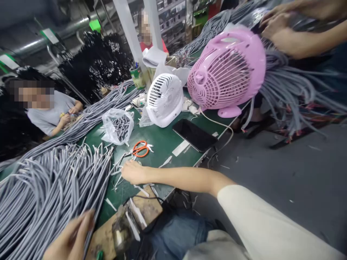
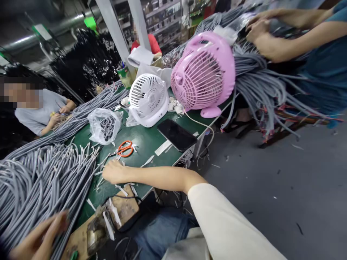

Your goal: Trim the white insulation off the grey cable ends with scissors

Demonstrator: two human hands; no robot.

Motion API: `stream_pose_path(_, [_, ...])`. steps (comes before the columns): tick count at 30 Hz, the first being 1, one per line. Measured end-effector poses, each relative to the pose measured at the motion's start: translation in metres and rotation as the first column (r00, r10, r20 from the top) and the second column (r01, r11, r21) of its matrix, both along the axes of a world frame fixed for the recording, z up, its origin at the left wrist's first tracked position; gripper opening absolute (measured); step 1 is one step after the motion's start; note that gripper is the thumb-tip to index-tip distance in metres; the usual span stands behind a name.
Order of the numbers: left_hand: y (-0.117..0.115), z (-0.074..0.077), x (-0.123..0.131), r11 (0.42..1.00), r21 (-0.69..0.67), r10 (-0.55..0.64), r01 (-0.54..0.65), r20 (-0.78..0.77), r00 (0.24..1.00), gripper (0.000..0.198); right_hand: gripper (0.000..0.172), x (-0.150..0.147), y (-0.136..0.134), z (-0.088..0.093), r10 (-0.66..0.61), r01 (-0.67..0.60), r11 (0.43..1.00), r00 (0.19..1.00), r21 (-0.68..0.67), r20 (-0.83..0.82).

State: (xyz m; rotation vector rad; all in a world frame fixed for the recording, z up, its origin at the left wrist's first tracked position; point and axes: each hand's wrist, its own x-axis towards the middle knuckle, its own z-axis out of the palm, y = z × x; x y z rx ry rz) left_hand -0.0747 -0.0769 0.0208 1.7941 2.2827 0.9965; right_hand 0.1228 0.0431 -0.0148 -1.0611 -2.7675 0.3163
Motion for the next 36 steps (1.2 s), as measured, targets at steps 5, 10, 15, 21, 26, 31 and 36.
stream_pose_path(5, [0.115,-0.001,0.019,0.94,-0.225,-0.305,0.257,-0.215,0.928,0.027,0.027,0.007,0.011,0.004,-0.122,0.125,0.991,0.991,0.053,-0.051])
stream_pose_path(10, [0.133,-0.03,0.029,0.967,-0.18,-0.239,0.181,-0.386,0.891,0.03,0.036,0.012,0.02,0.013,-0.24,0.256,0.964,0.956,0.075,-0.172])
stream_pose_path(15, [0.117,-0.047,0.034,0.961,-0.189,-0.273,0.2,-0.57,0.775,0.026,0.032,0.007,0.022,0.009,-0.284,0.28,0.958,0.911,-0.054,-0.299])
stream_pose_path(21, [0.117,-0.047,0.032,0.963,0.003,-0.241,0.27,-0.438,0.866,0.013,0.007,-0.001,0.023,0.005,-0.351,0.307,0.936,0.83,-0.17,-0.434])
stream_pose_path(26, [0.105,-0.032,0.041,0.914,0.275,-0.245,0.298,-0.212,0.946,0.016,0.026,-0.001,0.029,0.0,-0.454,0.177,0.872,0.643,-0.457,-0.617])
stream_pose_path(31, [0.09,-0.022,0.056,0.869,0.274,-0.379,0.411,-0.163,0.911,0.017,0.038,-0.005,0.03,0.002,-0.531,-0.168,0.803,0.236,-0.572,-0.814])
stream_pose_path(36, [0.084,-0.024,0.063,0.86,0.313,-0.371,0.403,-0.158,0.915,0.019,0.038,-0.001,0.026,0.01,-0.542,-0.238,0.797,0.125,-0.556,-0.831])
